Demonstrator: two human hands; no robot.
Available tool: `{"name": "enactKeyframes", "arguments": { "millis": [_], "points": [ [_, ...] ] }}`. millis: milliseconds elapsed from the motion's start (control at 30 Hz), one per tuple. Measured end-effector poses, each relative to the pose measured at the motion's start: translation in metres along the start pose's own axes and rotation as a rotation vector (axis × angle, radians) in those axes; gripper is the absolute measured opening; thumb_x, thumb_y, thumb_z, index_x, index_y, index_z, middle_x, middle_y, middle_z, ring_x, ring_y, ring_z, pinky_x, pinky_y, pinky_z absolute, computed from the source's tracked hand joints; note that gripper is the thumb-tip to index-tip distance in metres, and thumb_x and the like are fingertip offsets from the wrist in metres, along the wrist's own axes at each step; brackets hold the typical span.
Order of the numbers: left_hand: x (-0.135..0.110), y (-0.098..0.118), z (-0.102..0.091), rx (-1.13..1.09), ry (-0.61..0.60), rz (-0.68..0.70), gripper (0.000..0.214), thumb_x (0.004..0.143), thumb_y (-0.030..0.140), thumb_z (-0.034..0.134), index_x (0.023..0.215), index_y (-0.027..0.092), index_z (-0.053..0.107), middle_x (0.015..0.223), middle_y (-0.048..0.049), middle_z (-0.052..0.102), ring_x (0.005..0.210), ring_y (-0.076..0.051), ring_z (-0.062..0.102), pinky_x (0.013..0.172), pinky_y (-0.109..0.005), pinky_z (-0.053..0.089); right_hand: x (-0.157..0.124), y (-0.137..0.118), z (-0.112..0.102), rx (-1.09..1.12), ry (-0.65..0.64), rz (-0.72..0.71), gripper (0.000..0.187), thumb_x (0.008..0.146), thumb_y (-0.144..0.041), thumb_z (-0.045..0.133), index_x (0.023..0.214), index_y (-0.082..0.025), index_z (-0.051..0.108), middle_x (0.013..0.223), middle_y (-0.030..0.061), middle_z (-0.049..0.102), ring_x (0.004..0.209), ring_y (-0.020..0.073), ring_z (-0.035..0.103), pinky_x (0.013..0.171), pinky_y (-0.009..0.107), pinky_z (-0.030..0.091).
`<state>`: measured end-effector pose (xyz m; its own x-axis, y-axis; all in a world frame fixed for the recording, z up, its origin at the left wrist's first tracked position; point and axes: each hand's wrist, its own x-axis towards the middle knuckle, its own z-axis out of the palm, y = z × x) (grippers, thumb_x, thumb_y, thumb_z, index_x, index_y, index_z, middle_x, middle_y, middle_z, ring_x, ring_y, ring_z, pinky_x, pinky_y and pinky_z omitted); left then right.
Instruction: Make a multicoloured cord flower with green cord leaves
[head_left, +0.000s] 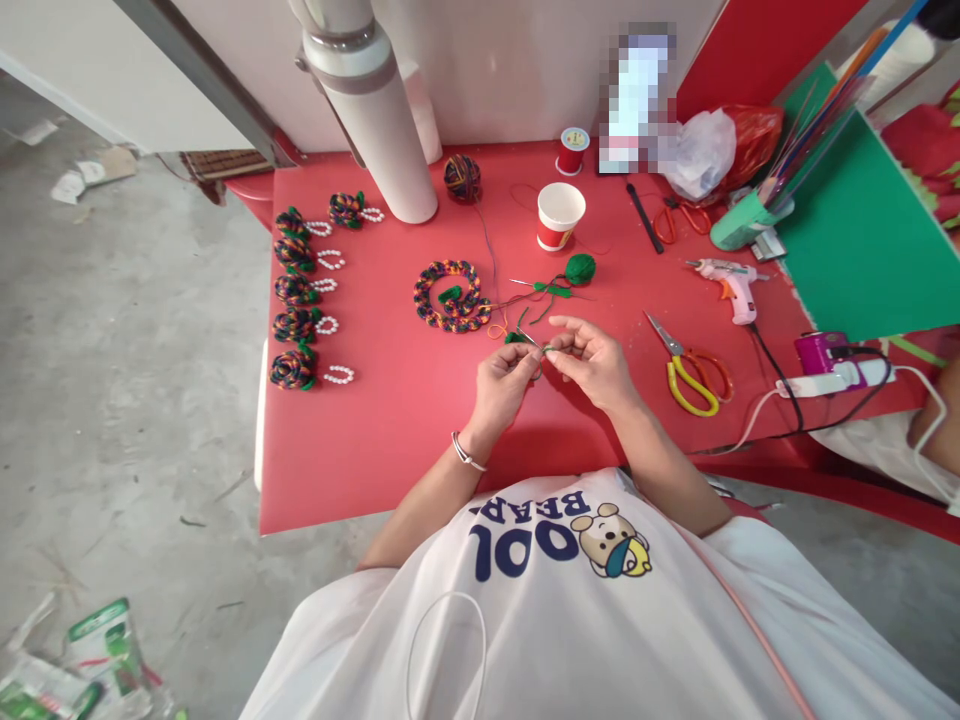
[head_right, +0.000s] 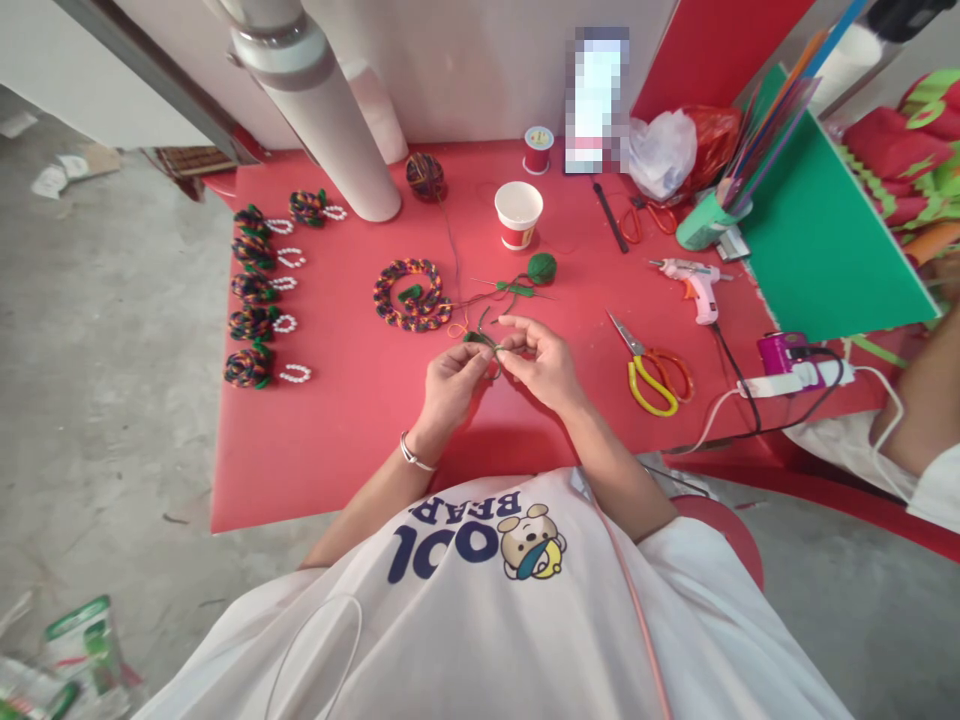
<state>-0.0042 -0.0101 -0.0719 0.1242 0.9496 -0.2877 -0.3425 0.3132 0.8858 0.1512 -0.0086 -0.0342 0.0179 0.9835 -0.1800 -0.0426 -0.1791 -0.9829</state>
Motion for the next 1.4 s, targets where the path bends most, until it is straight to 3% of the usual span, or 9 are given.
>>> {"name": "enactKeyframes", "arguments": {
  "millis": [233, 533, 767, 1033, 1233, 1400],
  "points": [
    [0.000, 0.002, 0.001, -0.007, 0.007, 0.082, 0.033, 0.082, 0.047, 0.085, 0.084, 0.016, 0.075, 0.067, 0.0004, 0.063, 0.061, -0.009, 0.054, 0.060, -0.022, 0.044, 0.002, 0.005, 0.000, -0.027, -0.012, -0.013, 0.058, 0.072, -0.036, 0.084, 0.127, -0.025, 0.069, 0.094, 0.0012, 0.072, 0.079, 0.0151, 0.064, 0.064, 0.027, 0.055],
    [0.000, -0.003, 0.000, 0.027, 0.010, 0.135, 0.029, 0.087, 0.045, 0.082, 0.085, 0.017, 0.076, 0.068, 0.0004, 0.064, 0.062, -0.009, 0.054, 0.062, -0.023, 0.046, 0.002, 0.001, 0.001, -0.029, -0.006, 0.024, 0.060, 0.073, -0.038, 0.084, 0.129, -0.025, 0.067, 0.087, -0.0020, 0.069, 0.062, 0.0107, 0.055, 0.052, 0.025, 0.047],
    [0.001, -0.001, 0.002, 0.009, 0.031, 0.119, 0.030, 0.084, 0.045, 0.083, 0.082, 0.017, 0.074, 0.068, 0.0008, 0.063, 0.061, -0.009, 0.055, 0.061, -0.023, 0.046, 0.002, 0.003, 0.001, -0.016, -0.015, 0.024, 0.060, 0.072, -0.035, 0.082, 0.128, -0.024, 0.067, 0.086, -0.0025, 0.071, 0.061, 0.0099, 0.056, 0.052, 0.024, 0.047],
    [-0.001, 0.011, 0.005, -0.073, 0.065, -0.015, 0.037, 0.079, 0.051, 0.086, 0.083, 0.018, 0.071, 0.060, 0.0031, 0.057, 0.045, -0.005, 0.040, 0.041, -0.021, 0.025, -0.002, 0.003, 0.004, -0.010, -0.042, 0.062, 0.052, 0.070, -0.034, 0.084, 0.119, -0.023, 0.070, 0.081, -0.0022, 0.072, 0.061, 0.0109, 0.059, 0.051, 0.023, 0.047],
    [0.001, 0.003, 0.003, -0.077, 0.056, 0.094, 0.036, 0.079, 0.051, 0.087, 0.085, 0.018, 0.072, 0.072, 0.0000, 0.066, 0.061, -0.010, 0.057, 0.059, -0.022, 0.047, -0.005, 0.002, 0.013, 0.092, -0.050, 0.143, 0.060, 0.065, -0.050, 0.094, 0.114, -0.022, 0.074, 0.097, 0.0037, 0.077, 0.073, 0.0147, 0.068, 0.052, 0.024, 0.052],
    [0.000, -0.002, -0.002, 0.051, 0.007, 0.155, 0.029, 0.088, 0.045, 0.080, 0.086, 0.017, 0.075, 0.071, 0.0002, 0.064, 0.063, -0.011, 0.056, 0.063, -0.023, 0.048, -0.004, 0.008, 0.021, 0.022, 0.084, 0.124, 0.052, 0.071, -0.062, 0.088, 0.100, -0.020, 0.082, 0.070, -0.0003, 0.069, 0.052, 0.0102, 0.051, 0.045, 0.025, 0.044]
  ]
}}
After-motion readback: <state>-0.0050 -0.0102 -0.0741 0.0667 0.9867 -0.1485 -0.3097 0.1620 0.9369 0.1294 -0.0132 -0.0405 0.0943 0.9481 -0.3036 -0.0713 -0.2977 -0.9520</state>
